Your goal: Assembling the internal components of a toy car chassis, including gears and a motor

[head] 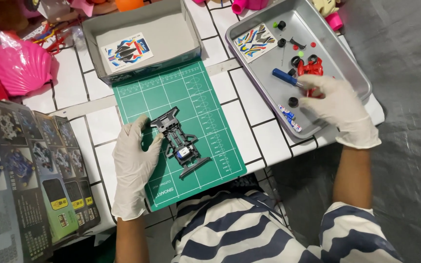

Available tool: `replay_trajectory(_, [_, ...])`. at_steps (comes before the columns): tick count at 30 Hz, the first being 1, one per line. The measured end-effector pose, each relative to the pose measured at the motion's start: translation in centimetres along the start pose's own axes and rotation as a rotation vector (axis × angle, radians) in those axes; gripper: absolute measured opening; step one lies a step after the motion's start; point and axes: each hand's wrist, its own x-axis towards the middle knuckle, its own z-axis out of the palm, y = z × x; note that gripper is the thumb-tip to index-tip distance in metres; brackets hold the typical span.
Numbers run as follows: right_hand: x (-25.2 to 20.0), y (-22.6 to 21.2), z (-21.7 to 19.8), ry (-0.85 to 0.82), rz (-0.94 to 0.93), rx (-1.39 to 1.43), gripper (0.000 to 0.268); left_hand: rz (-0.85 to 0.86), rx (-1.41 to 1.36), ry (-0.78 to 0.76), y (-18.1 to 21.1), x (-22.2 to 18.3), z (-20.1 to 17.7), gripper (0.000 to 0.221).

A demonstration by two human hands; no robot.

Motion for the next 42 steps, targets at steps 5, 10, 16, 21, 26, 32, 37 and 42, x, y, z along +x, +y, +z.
replay_trajectory(5, [2.8,-2.2,-2.8,0.193,0.152,0.022,0.038,0.026,0.005,0.012,-0.1,-0.1,0.1,0.050])
replay_trajectory(10, [7.9,0.5,-3.2,0.066,0.190,-0.139,0.027,0.020,0.005,0.013,0.0,-0.1,0.0,0.050])
replay_trajectory(16, [12.3,4.5,-3.6,-0.055,0.188,-0.174,0.024,0.013,0.038,0.014,-0.2,-0.1,0.3,0.050])
replay_trajectory(21, [13.3,4.6,-2.8,-0.015,0.195,-0.279,0.019,0.011,0.038,0.018,0.0,0.0,0.2,0.050])
replay_trajectory(26, [13.3,3.9,-2.6,0.130,-0.142,-0.150,0.033,0.032,0.029,0.048,-0.6,0.0,0.7,0.050])
replay_trajectory(32, [17.4,4.6,-0.1,0.121,-0.497,-0.101,0.038,0.049,0.015,0.050,-0.5,-0.2,0.5,0.049])
replay_trajectory(37, [18.7,4.6,0.8,0.053,-0.474,-0.242,0.039,0.014,0.010,0.036,-0.6,-0.2,0.5,0.049])
replay_trajectory(42, [17.6,4.3,1.1,0.046,-0.407,-0.106,0.045,0.052,0.018,0.058,-0.8,-0.2,0.7,0.049])
